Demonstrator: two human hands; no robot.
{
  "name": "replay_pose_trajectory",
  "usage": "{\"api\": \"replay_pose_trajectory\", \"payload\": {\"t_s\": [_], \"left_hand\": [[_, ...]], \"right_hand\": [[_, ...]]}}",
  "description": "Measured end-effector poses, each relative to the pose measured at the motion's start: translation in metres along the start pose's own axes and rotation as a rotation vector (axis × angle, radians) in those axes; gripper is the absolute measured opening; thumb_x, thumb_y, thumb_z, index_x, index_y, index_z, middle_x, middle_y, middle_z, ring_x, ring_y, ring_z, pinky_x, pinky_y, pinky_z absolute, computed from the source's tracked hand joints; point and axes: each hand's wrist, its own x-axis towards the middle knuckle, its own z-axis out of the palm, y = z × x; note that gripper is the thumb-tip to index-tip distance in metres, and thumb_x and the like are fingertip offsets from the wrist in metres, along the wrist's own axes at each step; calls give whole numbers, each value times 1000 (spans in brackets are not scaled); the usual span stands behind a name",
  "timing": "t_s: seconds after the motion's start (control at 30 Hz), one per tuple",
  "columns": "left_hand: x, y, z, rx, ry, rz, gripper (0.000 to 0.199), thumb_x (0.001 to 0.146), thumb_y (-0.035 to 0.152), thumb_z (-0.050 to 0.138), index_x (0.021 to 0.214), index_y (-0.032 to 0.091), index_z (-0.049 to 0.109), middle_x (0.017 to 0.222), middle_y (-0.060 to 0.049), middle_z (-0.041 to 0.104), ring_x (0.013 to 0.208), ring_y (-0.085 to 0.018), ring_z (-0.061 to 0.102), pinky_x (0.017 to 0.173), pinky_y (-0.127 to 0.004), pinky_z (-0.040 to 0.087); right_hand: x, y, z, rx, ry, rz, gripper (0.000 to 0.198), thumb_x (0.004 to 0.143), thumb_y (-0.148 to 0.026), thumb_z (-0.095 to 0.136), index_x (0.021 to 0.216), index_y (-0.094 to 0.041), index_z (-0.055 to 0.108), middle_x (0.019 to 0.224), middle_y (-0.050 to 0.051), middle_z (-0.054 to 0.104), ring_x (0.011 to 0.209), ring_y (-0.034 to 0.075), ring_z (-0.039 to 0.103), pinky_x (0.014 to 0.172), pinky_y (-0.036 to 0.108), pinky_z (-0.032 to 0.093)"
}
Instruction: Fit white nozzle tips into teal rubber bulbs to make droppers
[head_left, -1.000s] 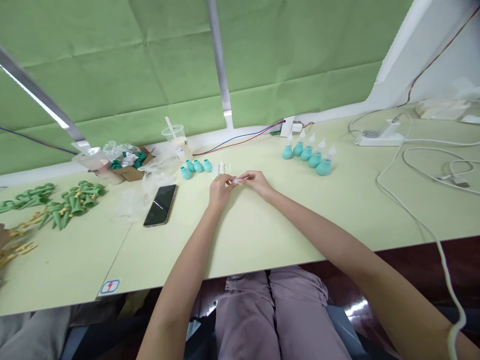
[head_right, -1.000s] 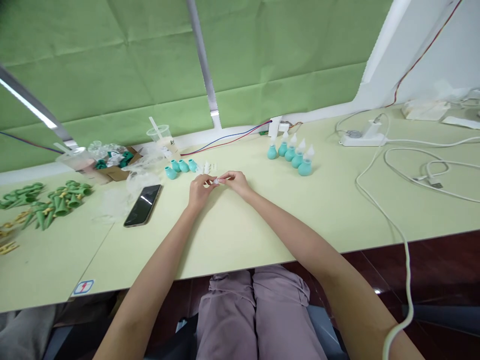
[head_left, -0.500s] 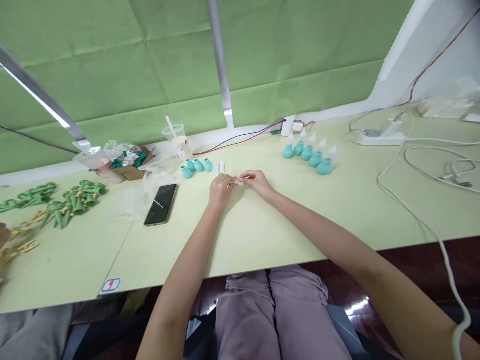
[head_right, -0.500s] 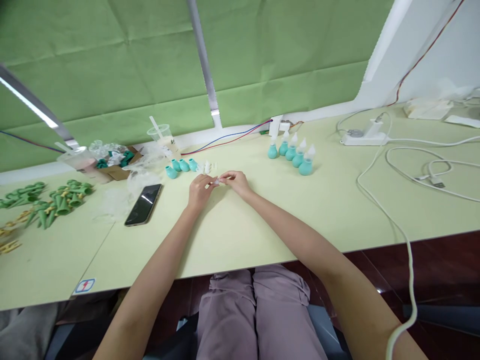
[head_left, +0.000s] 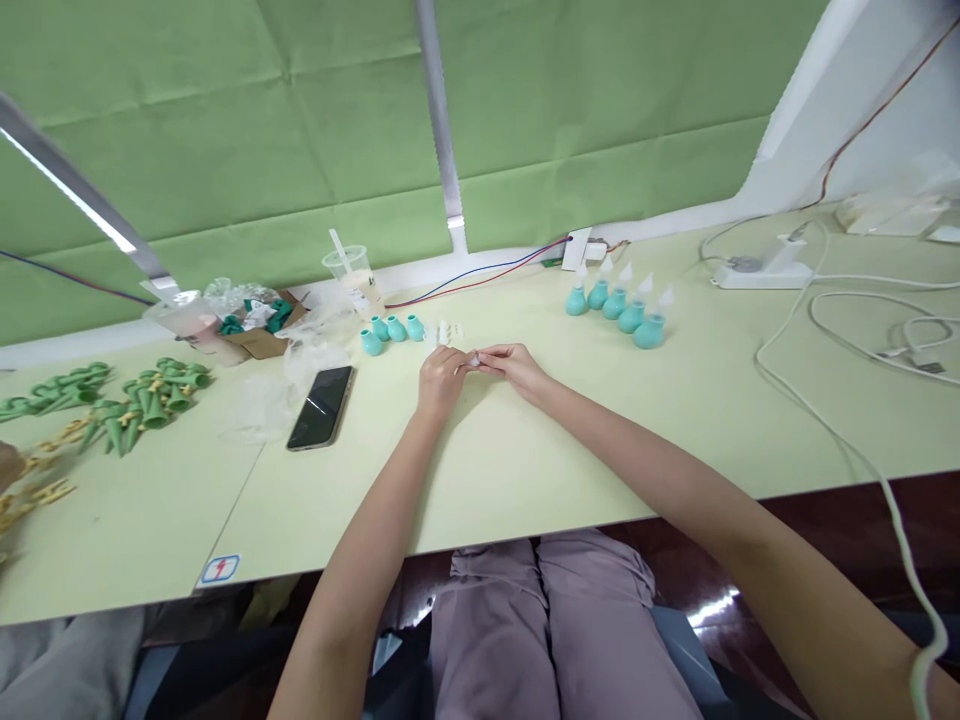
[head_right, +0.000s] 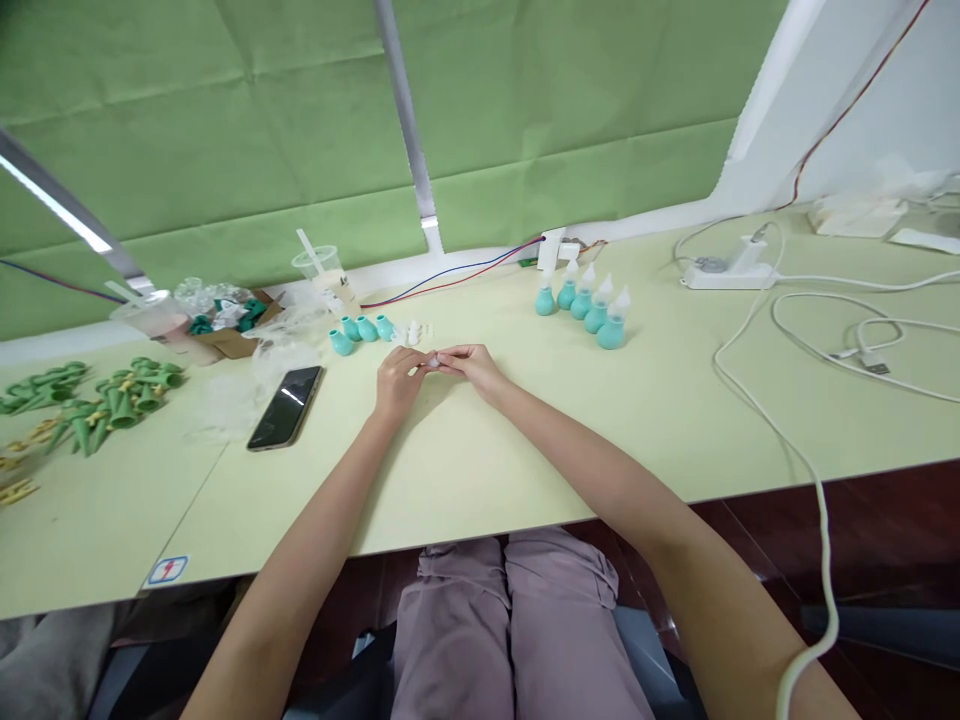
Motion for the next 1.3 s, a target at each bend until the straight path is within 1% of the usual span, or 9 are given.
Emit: {"api": "replay_pose_trajectory", "payload": {"t_s": [0.23,0.4,0.57,0.73,0.83,1.0,1.13,1.2,1.3], "left_hand": [[0,3,-1,17,23,58,19,86,18,51,75,18,66,69,-3,66,65,-14,54,64,-28,44],[0,2,-2,8,61,-32,15,84,19,54,77,18,68,67,-3,65,64,-14,54,63,-27,44],[-1,1,-2,3,40,-86,14,83,20,55,78,19,69,67,-3,66,64,-14,54,62,-27,44],[-2,1,-1,36,19,-26,17,84,18,53,77,18,68,67,-3,65,64,-14,54,62,-27,43],[-3,2,-1,61,17,21,18,84,17,52,75,18,67,66,-3,65,63,-14,53,61,-27,42],[-3,3,-1,70,4,-6,18,84,17,51,73,18,66,66,-3,64,63,-14,53,62,-27,42],[0,8,-2,18,-4,-119,11,82,19,56,78,18,67,68,-3,64,65,-14,54,62,-27,43],[3,11,-2,-41,-17,-164,9,80,21,59,86,19,67,72,-2,65,66,-13,55,64,-26,44],[5,15,-4,-133,-49,-174,23,80,22,60,103,21,63,81,-2,66,70,-13,55,69,-26,46]], "right_hand": [[-1,0,0,-27,-7,-37,33,49,-39,82,72,-18,73,78,3,71,76,15,66,85,31,51],[-5,-4,4,-82,3,-78,32,52,-38,81,75,-17,73,83,4,72,80,16,66,85,31,50],[-6,-6,8,-116,27,-84,33,50,-39,81,73,-17,72,78,3,72,78,16,66,85,33,50],[-5,-5,8,-115,39,-72,37,44,-42,82,68,-17,71,72,3,71,70,15,65,83,34,51],[-5,-4,8,-115,39,-80,38,44,-44,82,68,-17,71,77,4,71,71,15,64,81,33,51],[-5,-6,8,-128,3,-84,39,47,-46,81,67,-16,68,85,6,71,75,16,64,81,34,51],[-6,-10,5,-142,-57,-44,36,56,-47,77,72,-17,66,87,4,70,79,15,64,79,31,52],[-6,-11,4,-139,-52,-34,34,60,-46,76,76,-18,65,86,3,69,80,15,64,78,30,51],[-4,-11,2,-135,-4,-33,34,65,-46,72,85,-20,65,87,2,69,79,14,64,75,28,52]]}}
